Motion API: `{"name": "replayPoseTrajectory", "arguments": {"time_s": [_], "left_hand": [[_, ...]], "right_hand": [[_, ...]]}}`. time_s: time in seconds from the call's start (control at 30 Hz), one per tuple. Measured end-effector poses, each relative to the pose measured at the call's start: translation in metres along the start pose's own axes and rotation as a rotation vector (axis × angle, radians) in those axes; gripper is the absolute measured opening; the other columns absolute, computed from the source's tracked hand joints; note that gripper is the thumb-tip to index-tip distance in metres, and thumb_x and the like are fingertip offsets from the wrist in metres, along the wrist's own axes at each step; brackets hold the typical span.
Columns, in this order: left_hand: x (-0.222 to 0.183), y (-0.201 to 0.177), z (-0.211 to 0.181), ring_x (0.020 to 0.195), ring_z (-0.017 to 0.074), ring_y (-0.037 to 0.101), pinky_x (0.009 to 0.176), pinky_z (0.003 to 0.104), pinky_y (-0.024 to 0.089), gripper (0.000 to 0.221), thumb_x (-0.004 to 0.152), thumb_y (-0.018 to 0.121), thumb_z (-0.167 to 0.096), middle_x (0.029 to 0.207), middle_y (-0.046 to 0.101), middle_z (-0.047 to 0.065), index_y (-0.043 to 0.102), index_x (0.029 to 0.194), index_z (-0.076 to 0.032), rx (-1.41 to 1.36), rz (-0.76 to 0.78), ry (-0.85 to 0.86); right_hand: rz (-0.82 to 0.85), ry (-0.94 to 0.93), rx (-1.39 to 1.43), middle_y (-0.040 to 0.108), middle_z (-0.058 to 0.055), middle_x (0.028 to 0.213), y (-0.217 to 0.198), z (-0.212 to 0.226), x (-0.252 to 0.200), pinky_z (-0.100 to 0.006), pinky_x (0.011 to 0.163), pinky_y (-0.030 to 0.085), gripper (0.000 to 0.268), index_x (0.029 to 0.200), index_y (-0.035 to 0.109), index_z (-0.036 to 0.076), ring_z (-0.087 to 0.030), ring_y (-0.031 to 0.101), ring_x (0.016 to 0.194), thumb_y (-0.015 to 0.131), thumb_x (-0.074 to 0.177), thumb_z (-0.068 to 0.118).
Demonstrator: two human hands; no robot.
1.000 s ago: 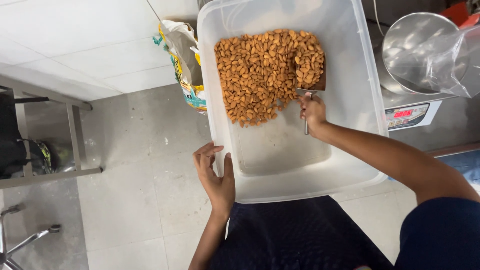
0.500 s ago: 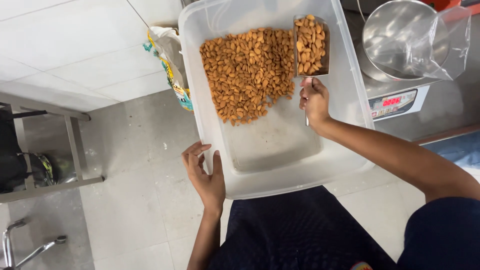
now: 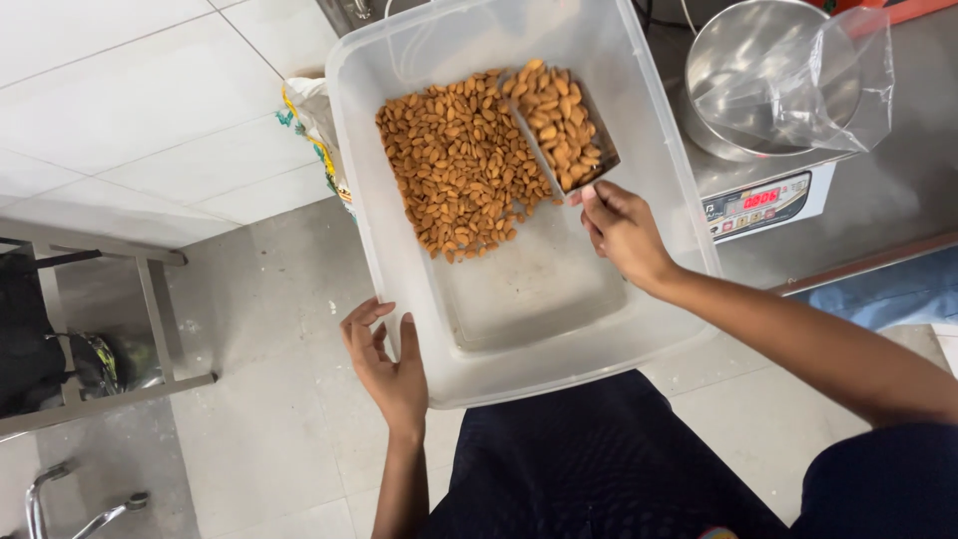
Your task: Scooping almonds from a large container into plastic bags and weighing them on a digital scale.
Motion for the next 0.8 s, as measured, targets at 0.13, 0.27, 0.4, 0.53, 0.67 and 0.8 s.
{"name": "replayPoseTrajectory", "arguments": {"time_s": [0.13, 0.27, 0.4, 0.53, 0.67, 0.8], "left_hand": [[-0.001, -0.001, -0.002, 0.124, 0.0224, 0.056, 0.099, 0.037, 0.048, 0.026, 0.094, 0.066, 0.004, 0.133, 0.055, 0.01, 0.06, 0.116, -0.008, 0.034, -0.026, -0.011], [-0.002, -0.003, 0.002, 0.121, 0.022, 0.057, 0.099, 0.038, 0.049, 0.028, 0.094, 0.067, 0.002, 0.13, 0.058, 0.01, 0.058, 0.12, -0.005, 0.107, -0.069, -0.045], [-0.003, -0.004, 0.004, 0.121, 0.0204, 0.059, 0.1, 0.038, 0.051, 0.026, 0.096, 0.068, -0.001, 0.132, 0.06, 0.01, 0.056, 0.12, -0.005, 0.156, -0.068, -0.033], [-0.004, -0.007, -0.01, 0.115, 0.0275, 0.06, 0.096, 0.042, 0.051, 0.027, 0.095, 0.074, -0.006, 0.127, 0.063, 0.012, 0.061, 0.119, -0.004, 0.387, -0.089, 0.026], [-0.013, 0.014, -0.08, 0.113, 0.0389, 0.054, 0.095, 0.05, 0.048, 0.03, 0.093, 0.081, -0.006, 0.13, 0.059, 0.02, 0.068, 0.119, -0.002, 0.915, -0.12, 0.362], [-0.005, 0.053, -0.129, 0.12, 0.0376, 0.055, 0.099, 0.047, 0.049, 0.027, 0.098, 0.079, -0.007, 0.133, 0.06, 0.018, 0.068, 0.122, -0.003, 0.733, -0.058, 0.408]], "right_hand": [[0.04, 0.01, -0.091, 0.045, 0.002, 0.067, -0.016, 0.004, -0.024, -0.024, 0.044, 0.03, 0.03, 0.107, 0.065, 0.004, -0.005, 0.035, 0.048, 0.049, 0.109, 0.03], [0.084, 0.047, -0.061, 0.045, 0.003, 0.069, -0.043, -0.002, -0.045, -0.024, 0.045, 0.03, 0.025, 0.095, 0.057, 0.006, -0.005, 0.035, 0.05, 0.05, 0.108, 0.027], [0.108, 0.021, -0.09, 0.045, 0.002, 0.069, -0.075, 0.014, -0.067, -0.024, 0.046, 0.031, 0.031, 0.085, 0.049, 0.006, -0.005, 0.035, 0.052, 0.05, 0.109, 0.026], [0.104, 0.026, -0.207, 0.043, 0.002, 0.067, -0.117, 0.034, -0.087, -0.025, 0.046, 0.032, 0.031, 0.083, 0.048, 0.007, -0.006, 0.036, 0.053, 0.05, 0.109, 0.025], [0.066, 0.078, -0.214, 0.045, 0.002, 0.068, -0.165, 0.057, -0.11, -0.025, 0.048, 0.032, 0.026, 0.084, 0.051, 0.007, -0.006, 0.036, 0.055, 0.05, 0.106, 0.022], [0.032, 0.032, -0.271, 0.045, 0.002, 0.068, -0.224, 0.065, -0.131, -0.025, 0.049, 0.032, 0.022, 0.083, 0.051, 0.006, -0.006, 0.037, 0.056, 0.051, 0.103, 0.015]]}}
Point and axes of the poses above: each hand's wrist, its own x-axis towards the middle knuckle, its own y-axis out of the palm, z = x × y, the point moved 8 cm from there along x, towards the middle knuckle
